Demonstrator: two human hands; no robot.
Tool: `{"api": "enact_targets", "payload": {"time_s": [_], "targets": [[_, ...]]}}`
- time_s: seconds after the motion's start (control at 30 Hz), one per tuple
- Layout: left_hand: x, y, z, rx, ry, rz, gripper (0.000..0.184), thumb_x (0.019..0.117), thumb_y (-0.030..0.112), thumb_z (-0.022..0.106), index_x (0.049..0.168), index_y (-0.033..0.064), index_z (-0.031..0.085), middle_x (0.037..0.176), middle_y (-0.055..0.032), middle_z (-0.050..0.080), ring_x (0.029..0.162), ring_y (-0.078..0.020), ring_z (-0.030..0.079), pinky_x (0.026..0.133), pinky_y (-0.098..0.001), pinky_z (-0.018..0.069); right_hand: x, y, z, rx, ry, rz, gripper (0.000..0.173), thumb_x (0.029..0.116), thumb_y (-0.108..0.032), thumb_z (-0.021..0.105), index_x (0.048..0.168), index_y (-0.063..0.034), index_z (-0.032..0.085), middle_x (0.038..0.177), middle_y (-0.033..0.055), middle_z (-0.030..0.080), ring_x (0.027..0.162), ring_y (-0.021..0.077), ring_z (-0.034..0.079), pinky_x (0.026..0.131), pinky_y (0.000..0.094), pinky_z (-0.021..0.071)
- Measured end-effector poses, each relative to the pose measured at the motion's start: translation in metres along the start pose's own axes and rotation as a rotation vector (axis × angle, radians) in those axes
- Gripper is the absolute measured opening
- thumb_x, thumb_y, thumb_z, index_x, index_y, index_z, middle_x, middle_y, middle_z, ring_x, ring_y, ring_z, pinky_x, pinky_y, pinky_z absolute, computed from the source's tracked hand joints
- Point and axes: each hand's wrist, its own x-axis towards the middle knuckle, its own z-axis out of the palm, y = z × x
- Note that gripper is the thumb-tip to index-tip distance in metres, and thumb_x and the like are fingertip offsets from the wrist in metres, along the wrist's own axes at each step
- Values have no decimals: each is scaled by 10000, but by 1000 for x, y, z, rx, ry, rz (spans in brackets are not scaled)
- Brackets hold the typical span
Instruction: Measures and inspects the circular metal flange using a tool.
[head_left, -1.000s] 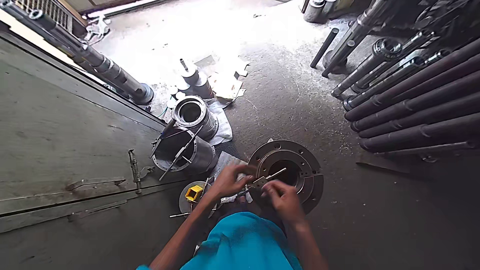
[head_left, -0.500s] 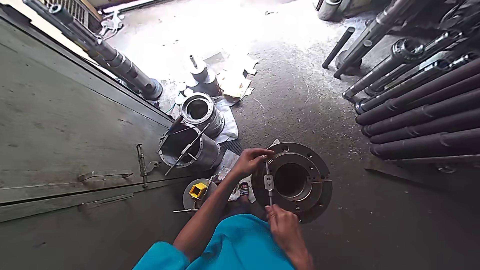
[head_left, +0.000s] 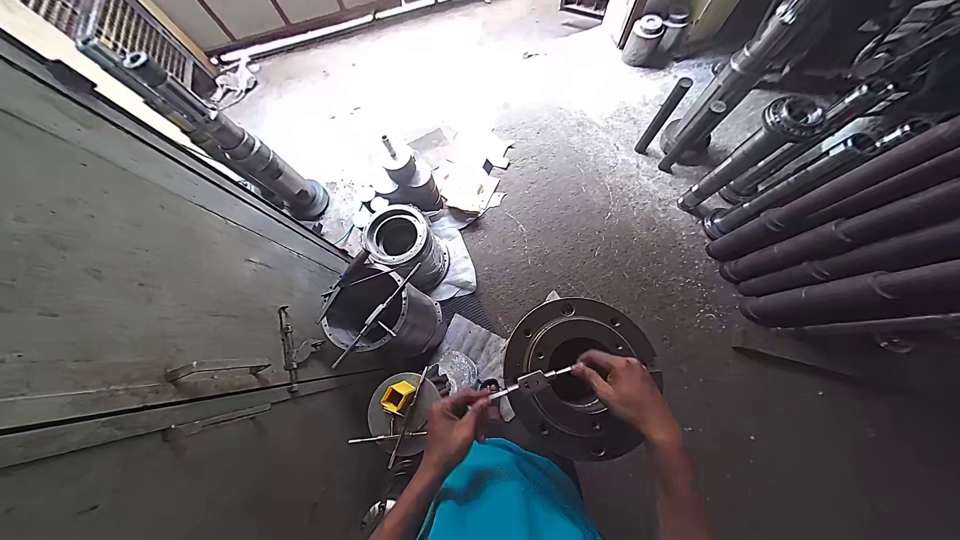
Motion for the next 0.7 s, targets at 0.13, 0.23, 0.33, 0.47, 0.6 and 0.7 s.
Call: {"api": "enact_targets", "payload": {"time_s": [0.13,0.23,0.33,0.47,0.6,0.7], "targets": [[100,22,20,88,-121,102,178,998,123,634,1099,50,760,1019,-34,770,774,-79,706,706,-294,603,-45,-10,18,232,-418,34,368,1063,-316,499,993,-53,746,769,51,740,677,199,717,717,475,611],[156,59,75,405,-595,231,182,973,94,635,1081,85,781,1037,-57,773,971,-166,725,920,-450,576,-44,-52,82,656,-502,92,399,1091,-261,441,977,17,703,767,57,732,651,144,704,665,359,616],[140,101,135,851,-1092,304,178,914,108,694,1072,44,744,1022,-177,725,1004,-366,685,854,-629,522,-28,-114,115,598,-220,273,251,1059,-139,508,1087,48,673,902,133,733,793,176,706,754,324,590],[112,122,109,936,-1168,299,322,1002,112,587,1302,168,693,1113,-192,717,1052,-412,679,856,-666,513,-17,-140,93,388,-350,215,256,1043,-159,559,1079,39,716,940,117,732,847,146,682,820,315,543],[107,81,1,643,-724,320,305,1021,236,566,1289,190,704,1171,-4,753,1014,-167,719,914,-495,564,-32,-75,73,381,39,-192,258,1019,-241,562,1039,-96,775,848,7,756,754,102,719,724,363,614],[78,31,-43,334,-615,124,315,1009,233,613,1265,77,708,1081,-22,775,900,-96,738,815,-343,614,-27,-28,26,-2,350,-175,283,1011,-318,565,1054,-163,797,1023,42,763,940,220,723,822,460,598]]}}
